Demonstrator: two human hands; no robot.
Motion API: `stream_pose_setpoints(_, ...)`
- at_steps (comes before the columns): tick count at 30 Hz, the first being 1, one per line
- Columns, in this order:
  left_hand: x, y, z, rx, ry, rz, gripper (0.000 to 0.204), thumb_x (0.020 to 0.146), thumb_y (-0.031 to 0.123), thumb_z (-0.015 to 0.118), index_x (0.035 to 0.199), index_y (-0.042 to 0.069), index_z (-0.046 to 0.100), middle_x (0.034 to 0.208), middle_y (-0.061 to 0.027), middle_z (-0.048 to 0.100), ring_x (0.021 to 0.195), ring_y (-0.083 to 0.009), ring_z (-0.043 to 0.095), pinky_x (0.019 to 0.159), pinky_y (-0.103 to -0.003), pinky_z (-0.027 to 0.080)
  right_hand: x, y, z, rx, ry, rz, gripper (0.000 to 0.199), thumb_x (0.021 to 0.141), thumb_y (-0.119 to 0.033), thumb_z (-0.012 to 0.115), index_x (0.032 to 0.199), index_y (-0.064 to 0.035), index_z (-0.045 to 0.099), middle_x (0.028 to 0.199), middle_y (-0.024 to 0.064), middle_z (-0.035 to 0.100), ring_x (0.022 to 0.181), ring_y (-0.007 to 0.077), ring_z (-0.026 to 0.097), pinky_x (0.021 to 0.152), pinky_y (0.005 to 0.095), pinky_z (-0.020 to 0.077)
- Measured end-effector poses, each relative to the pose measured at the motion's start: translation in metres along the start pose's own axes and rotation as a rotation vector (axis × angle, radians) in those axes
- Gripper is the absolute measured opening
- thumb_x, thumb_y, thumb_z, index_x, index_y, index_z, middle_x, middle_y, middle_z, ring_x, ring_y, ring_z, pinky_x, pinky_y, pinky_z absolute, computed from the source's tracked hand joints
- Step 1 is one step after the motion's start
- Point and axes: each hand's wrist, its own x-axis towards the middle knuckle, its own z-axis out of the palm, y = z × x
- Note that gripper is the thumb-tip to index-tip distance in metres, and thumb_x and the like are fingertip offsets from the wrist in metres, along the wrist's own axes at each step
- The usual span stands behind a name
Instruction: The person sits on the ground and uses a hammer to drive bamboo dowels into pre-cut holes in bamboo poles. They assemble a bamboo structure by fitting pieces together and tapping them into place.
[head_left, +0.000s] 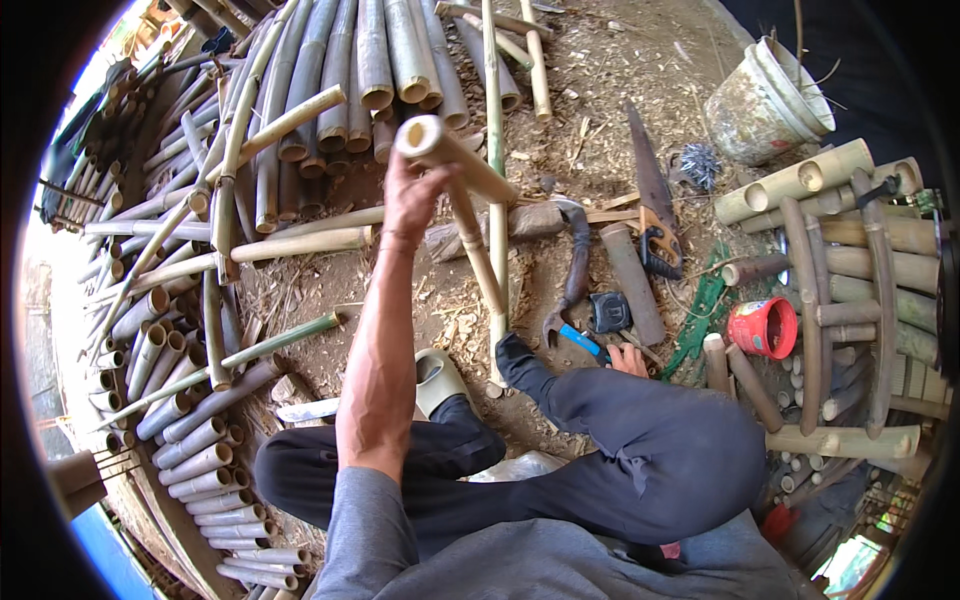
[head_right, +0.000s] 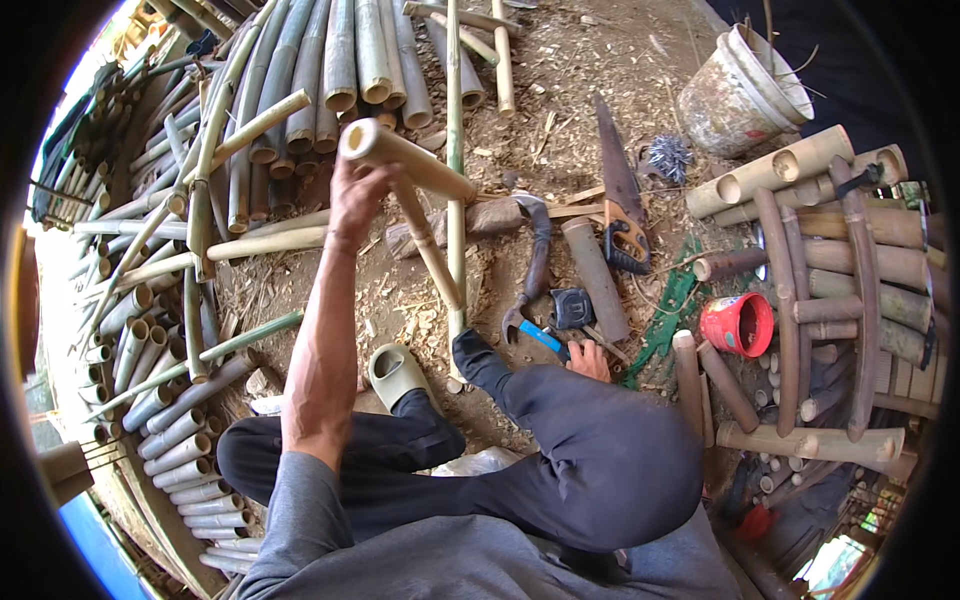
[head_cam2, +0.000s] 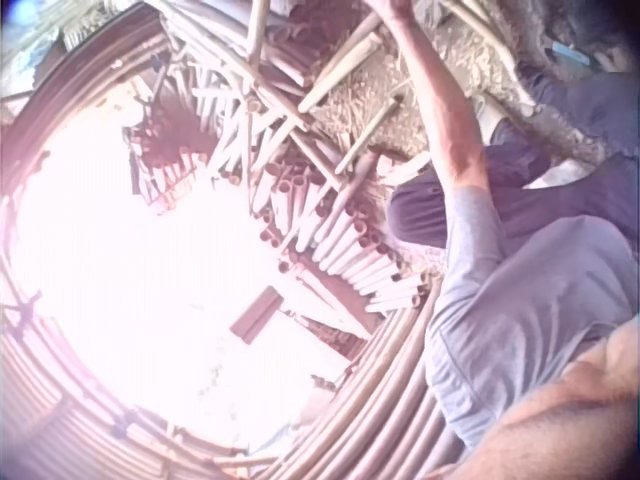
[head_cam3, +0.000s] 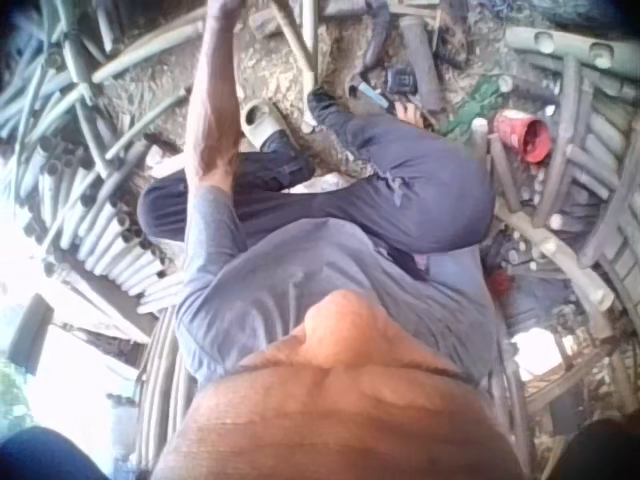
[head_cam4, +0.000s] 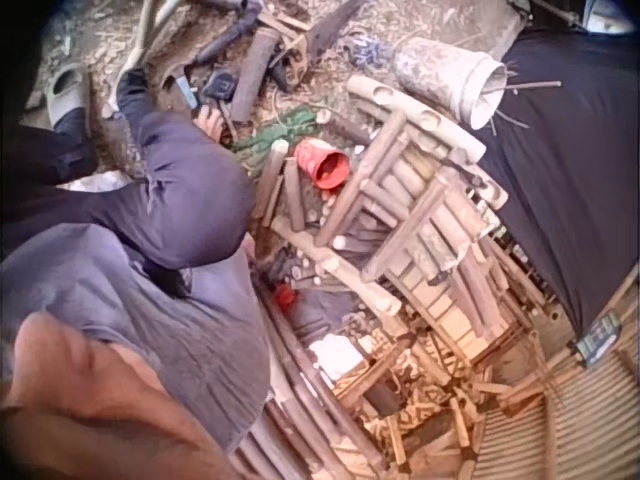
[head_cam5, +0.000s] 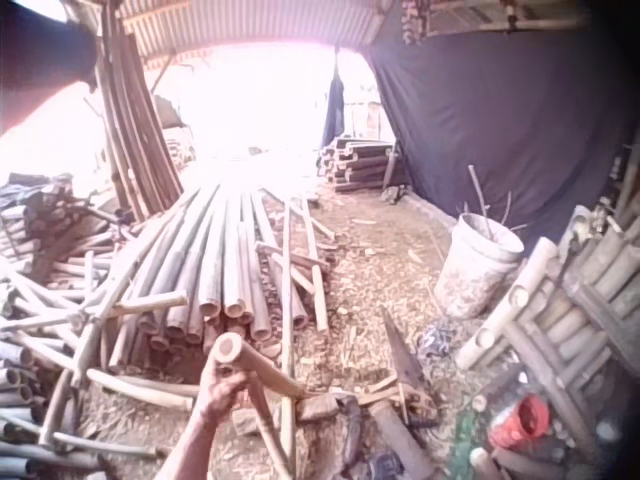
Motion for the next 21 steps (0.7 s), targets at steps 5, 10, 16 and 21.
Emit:
stream_pose_setpoints(5, 0.016, 0.042, 0.104, 0.789, -0.185, 0.289, 0.068, 0.073, 0.026, 0.083, 0.132, 0.014, 0.051, 0.121, -0.017, 0.064, 0.107, -0.0352, 0.064, 0.1, -0.046, 0.05, 0.019, -0.017, -0.058, 0.225, 0.158, 0.078, 0.046, 0.087, -0.014, 0.064, 0.13, -0.0044, 0.054, 0.118, 0.0204, 0.051, 0.11, 0.041, 0.052, 0.091, 0.0495, 0.0453)
stream_pose_setpoints(10, 0.022, 0.028, 0.142, 0.975, -0.364, 0.286, 0.067, 0.075, 0.025, 0.08, 0.134, 0.014, 0.05, 0.128, -0.0147, 0.061, 0.123, -0.0343, 0.054, 0.099, -0.045, 0.046, 0.086, 0.028, -0.084, 0.458, 0.401, 0.198, 0.036, 0.09, -0.012, 0.063, 0.124, -0.0015, 0.059, 0.105, 0.0186, 0.061, 0.101, 0.037, 0.062, 0.087, 0.0469, 0.0484)
stream_pose_setpoints(16, 0.029, -0.035, 0.21, 0.985, -0.589, 0.323, 0.068, 0.074, 0.028, 0.081, 0.133, 0.012, 0.052, 0.119, -0.0139, 0.054, 0.112, -0.0362, 0.054, 0.099, -0.046, 0.046, 0.202, 0.184, -0.148, 0.401, 0.696, 0.496, 0.033, 0.087, -0.017, 0.066, 0.117, -0.0029, 0.067, 0.103, 0.0201, 0.072, 0.097, 0.0355, 0.069, 0.087, 0.0424, 0.0519)
stream_pose_setpoints(21, 0.023, -0.089, 0.249, 1.21, -0.548, 0.282, 0.065, 0.077, 0.035, 0.08, 0.132, 0.016, 0.05, 0.121, -0.0084, 0.053, 0.116, -0.03, 0.052, 0.095, -0.047, 0.043, 0.276, 0.207, -0.178, 0.416, 0.677, 0.581, 0.039, 0.086, -0.026, 0.071, 0.119, -0.0062, 0.068, 0.1, 0.0172, 0.073, 0.097, 0.0343, 0.069, 0.09, 0.0413, 0.0507)
